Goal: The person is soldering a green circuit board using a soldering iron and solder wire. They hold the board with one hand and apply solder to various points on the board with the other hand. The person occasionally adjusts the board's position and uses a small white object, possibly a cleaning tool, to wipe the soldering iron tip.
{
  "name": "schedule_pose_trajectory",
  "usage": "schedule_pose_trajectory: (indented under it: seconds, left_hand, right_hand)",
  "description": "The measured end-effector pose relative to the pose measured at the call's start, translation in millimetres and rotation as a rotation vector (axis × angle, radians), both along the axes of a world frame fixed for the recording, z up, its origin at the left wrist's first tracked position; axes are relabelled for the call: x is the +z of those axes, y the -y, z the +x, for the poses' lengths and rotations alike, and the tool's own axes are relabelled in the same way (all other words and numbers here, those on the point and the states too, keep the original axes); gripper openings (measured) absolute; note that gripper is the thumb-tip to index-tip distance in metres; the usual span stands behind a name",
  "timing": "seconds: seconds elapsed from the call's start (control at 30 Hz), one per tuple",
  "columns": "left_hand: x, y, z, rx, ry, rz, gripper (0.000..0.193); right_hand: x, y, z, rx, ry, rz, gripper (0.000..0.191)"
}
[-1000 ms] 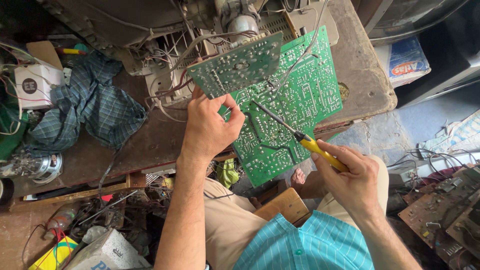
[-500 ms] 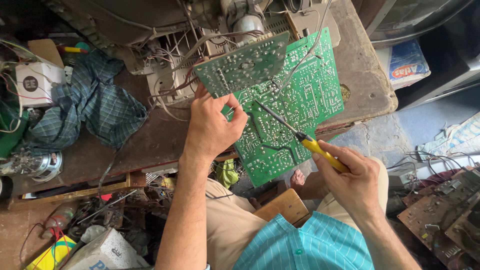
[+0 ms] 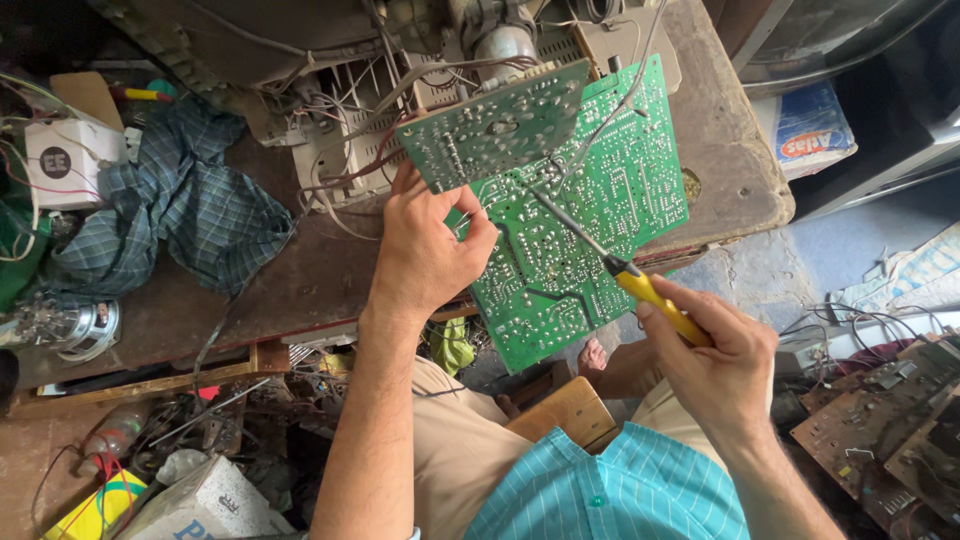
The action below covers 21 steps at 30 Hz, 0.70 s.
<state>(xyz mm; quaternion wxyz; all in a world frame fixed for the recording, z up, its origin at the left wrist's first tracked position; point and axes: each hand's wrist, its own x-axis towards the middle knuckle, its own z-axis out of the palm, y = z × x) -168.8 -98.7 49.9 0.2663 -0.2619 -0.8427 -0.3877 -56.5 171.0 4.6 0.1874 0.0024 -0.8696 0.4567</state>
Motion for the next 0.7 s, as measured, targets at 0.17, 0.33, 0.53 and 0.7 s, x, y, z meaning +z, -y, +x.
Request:
schedule_pose_trajectory:
  seconds: [0.17, 0.33, 0.53, 0.7]
  left_hand:
    - [0.0, -0.1, -0.4, -0.001, -0.047, -0.007, 0.009]
    - [-0.9, -0.7, -1.4, -0.003, -0.002, 0.010, 0.009]
    - [-1.7, -0.3, -2.0, -0.007, -0.010, 0.014, 0.010]
    - [-1.4, 1.1, -1.3, -0.013, 0.000, 0.010, 0.012]
  right_hand:
    - [0.0, 0.5, -1.7, 0.012, -0.032, -0.016, 0.029]
    - [1.0, 4.2, -1.9, -0.006, 0.048, 0.045, 0.030]
    - [-9.2, 4.5, -5.8, 0.011, 0.036, 0.020, 0.029]
    - [-23.9, 5.2, -7.7, 0.018, 0.065, -0.090, 0.030]
